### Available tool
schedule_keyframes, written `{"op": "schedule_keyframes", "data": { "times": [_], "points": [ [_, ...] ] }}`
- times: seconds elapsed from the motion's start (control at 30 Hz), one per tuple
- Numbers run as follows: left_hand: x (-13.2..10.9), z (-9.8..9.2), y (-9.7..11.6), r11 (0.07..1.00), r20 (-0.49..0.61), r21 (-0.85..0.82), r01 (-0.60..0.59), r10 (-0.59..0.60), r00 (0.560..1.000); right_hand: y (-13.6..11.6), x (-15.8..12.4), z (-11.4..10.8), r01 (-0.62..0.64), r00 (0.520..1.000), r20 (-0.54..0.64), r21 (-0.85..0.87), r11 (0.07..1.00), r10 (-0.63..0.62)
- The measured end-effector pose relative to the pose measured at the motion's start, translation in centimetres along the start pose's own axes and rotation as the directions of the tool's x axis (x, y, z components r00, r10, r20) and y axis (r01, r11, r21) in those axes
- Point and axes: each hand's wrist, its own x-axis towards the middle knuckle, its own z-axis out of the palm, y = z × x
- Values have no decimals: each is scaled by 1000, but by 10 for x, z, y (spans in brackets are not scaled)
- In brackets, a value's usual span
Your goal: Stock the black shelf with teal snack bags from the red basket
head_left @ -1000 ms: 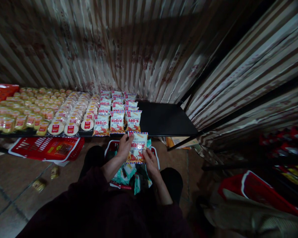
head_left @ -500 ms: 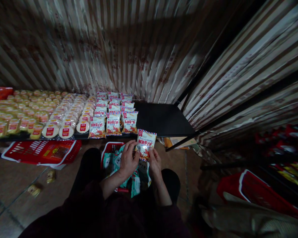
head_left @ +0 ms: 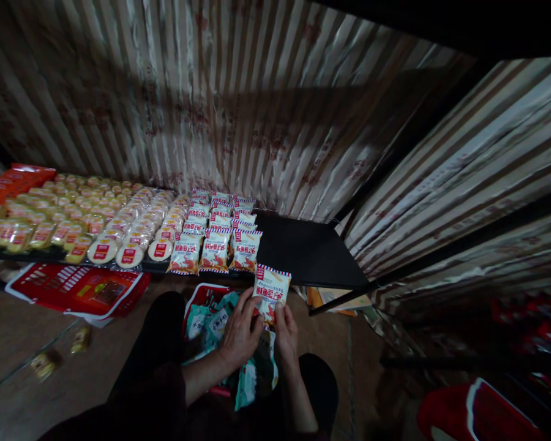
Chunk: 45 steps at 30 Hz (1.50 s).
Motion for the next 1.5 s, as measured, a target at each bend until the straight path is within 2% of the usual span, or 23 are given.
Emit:
{"op": "schedule_keyframes", "data": {
  "times": [0.23, 0.43, 0.5, 0.6, 0.7, 0.8, 0.9, 1.23, 1.37, 1.5],
  "points": [
    [7, -19, -8, 988, -126, -137, 71, -89, 988, -8, 0, 23, -2, 991, 133, -12, 1000, 4],
    [8, -36, -22, 956, -129, -220, 196, -228, 965, -18, -1, 54, 25, 970, 242, -55, 998, -11],
    [10, -44, -26, 955, -153, -210, 209, -243, 958, -14, 1, 65, 43, 967, 254, -69, 997, -24],
    [16, -56, -34, 959, -217, -185, 216, -254, 942, -7, 5, 81, 130, 974, 205, -133, 983, -101],
    [26, -68, -45, 964, -270, -173, 200, -242, 932, -4, 6, 99, 244, 959, 197, -196, 950, -206],
    [38, -77, -60, 976, -302, -130, 175, -207, 931, -2, 7, 117, 375, 919, 230, -260, 890, -321],
    [48, -82, -74, 982, -314, -68, 178, -191, 930, 4, 12, 130, 450, 890, 241, -330, 830, -387],
    [52, -81, -93, 978, -279, 164, 133, -83, 957, 30, 33, 141, 560, 825, 263, -496, 663, -500],
    [54, -80, -103, 956, -277, 278, 98, -18, 961, 42, 38, 143, 550, 830, 260, -529, 646, -494],
    [56, -79, -111, 942, -274, 324, 88, 5, 962, 49, 40, 146, 539, 836, 250, -539, 647, -489]
  ]
}}
